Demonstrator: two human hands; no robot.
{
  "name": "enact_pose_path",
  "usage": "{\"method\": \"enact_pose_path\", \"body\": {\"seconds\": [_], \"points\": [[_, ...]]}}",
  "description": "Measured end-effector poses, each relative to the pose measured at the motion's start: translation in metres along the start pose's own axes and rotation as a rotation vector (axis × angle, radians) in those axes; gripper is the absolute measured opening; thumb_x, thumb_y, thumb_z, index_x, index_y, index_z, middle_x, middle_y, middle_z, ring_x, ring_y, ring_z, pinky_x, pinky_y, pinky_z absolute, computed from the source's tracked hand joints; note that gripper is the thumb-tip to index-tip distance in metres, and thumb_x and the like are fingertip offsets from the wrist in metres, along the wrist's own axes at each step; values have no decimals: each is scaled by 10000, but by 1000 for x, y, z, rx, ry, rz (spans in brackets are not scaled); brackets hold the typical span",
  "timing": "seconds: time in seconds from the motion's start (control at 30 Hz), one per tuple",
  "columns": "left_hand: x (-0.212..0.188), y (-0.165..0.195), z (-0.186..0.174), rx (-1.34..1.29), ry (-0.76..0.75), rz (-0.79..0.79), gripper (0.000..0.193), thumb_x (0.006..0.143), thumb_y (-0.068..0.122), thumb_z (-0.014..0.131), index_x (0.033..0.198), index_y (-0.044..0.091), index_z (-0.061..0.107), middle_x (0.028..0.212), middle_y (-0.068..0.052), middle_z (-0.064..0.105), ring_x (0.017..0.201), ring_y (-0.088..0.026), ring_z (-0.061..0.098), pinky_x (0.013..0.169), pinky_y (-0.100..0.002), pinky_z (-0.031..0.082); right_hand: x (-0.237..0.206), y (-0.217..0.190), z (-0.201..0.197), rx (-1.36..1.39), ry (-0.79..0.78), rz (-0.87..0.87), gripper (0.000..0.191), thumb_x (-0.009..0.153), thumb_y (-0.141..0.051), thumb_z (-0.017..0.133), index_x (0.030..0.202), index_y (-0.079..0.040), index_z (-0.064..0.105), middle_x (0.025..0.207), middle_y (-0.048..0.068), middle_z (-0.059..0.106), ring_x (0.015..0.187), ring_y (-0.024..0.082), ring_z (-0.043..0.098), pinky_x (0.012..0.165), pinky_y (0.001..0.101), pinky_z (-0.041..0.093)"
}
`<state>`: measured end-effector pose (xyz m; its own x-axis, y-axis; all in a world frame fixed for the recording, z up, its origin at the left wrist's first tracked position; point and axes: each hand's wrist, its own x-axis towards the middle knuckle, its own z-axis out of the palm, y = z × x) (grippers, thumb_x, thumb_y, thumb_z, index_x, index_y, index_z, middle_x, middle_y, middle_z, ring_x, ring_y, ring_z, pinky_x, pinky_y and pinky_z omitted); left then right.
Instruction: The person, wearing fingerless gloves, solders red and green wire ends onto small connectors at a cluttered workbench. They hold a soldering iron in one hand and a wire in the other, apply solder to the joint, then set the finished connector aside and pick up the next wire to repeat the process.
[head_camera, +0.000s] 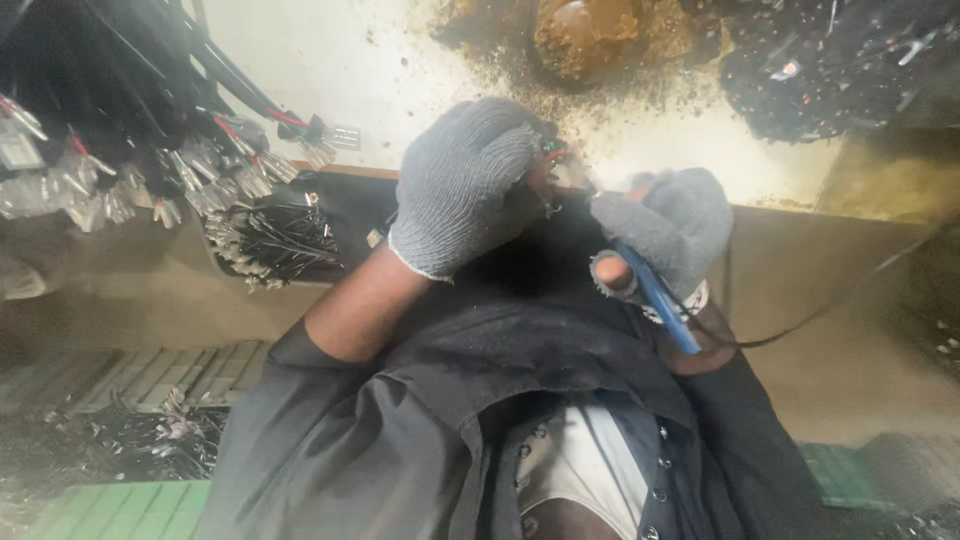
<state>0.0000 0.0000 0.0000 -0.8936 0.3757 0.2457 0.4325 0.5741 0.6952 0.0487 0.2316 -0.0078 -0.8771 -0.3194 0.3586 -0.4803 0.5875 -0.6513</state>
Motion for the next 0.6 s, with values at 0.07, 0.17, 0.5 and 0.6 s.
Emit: {"method": "enact_pose_path", "body": {"seconds": [0.07,0.17,0.5,0.6], "points": [[0,-1,2,16,-14,-14,106,889,63,750,932,102,661,1049,-72,673,956,-296,675,835,-407,564,-6,4,1,45,0,7,371,1050,-458,651,1012,-103,753,812,54,644,767,296,624,705,440,475],[0,-4,-2,-46,-43,-3,153,825,113,776,919,111,656,1050,-82,667,949,-318,665,801,-424,547,-12,6,3,32,-21,40,271,1013,-371,717,998,-105,765,843,56,647,786,300,627,701,429,478],[-1,-11,5,-17,-48,-25,129,865,126,759,935,97,654,1044,-108,655,929,-327,656,801,-422,551,-38,12,6,1247,-318,1225,179,954,-170,723,901,-2,692,809,86,683,746,183,690,682,302,577],[-4,-11,8,-19,-68,-19,124,862,124,762,921,95,657,1034,-108,657,911,-320,658,787,-419,550,-44,16,6,1176,-378,1204,180,947,-160,730,889,6,691,805,86,686,750,184,695,693,299,588]]}}
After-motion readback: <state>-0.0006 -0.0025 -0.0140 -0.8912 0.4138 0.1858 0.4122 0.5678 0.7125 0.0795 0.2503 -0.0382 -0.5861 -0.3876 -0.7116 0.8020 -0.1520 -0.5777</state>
